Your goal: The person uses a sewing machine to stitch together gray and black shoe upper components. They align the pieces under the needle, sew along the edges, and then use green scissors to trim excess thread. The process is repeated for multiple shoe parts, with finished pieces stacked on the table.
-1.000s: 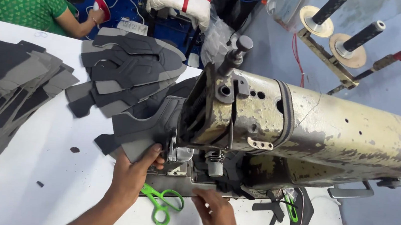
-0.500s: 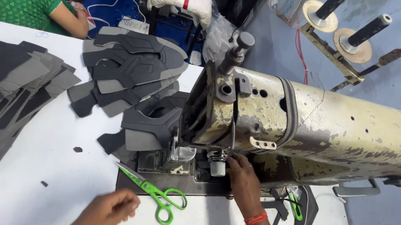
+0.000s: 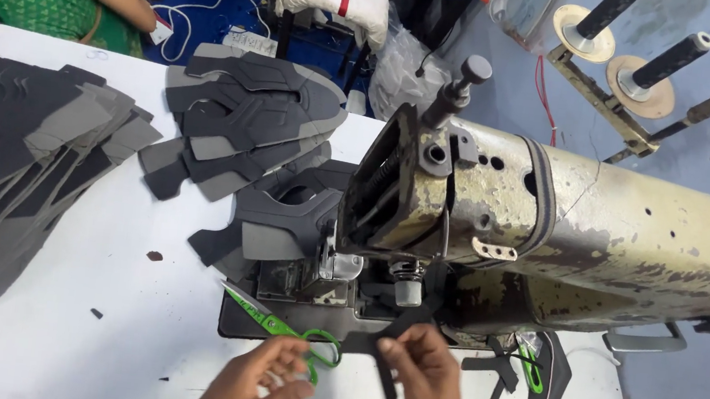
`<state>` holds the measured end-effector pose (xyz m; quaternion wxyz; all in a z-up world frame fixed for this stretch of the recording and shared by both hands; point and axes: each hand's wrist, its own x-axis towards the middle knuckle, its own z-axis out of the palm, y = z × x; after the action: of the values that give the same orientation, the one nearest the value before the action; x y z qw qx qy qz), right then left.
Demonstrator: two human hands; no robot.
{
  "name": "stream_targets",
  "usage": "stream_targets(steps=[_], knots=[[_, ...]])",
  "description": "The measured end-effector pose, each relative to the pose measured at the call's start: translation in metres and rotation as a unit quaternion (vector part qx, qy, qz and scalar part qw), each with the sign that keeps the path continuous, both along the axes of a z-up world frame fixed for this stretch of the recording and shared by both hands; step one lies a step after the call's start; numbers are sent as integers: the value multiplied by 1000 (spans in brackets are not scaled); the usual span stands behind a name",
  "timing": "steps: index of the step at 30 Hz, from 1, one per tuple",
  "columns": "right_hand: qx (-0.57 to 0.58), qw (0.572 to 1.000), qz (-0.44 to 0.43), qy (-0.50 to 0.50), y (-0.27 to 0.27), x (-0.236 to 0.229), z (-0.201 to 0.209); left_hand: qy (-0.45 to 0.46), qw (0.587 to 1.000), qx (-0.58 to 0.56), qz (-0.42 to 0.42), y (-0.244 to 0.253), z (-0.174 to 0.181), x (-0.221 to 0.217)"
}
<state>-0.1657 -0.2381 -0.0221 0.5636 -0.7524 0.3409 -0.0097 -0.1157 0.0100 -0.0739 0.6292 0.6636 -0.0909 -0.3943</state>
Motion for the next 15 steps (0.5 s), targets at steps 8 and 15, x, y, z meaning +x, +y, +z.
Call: stream_targets(steps=[8, 15], knots=[[213, 969, 30, -119, 37, -6, -37, 96, 990, -72, 68, 0, -4, 2], [234, 937, 260, 14, 52, -4, -40, 145, 955, -130, 224, 20, 4, 11]])
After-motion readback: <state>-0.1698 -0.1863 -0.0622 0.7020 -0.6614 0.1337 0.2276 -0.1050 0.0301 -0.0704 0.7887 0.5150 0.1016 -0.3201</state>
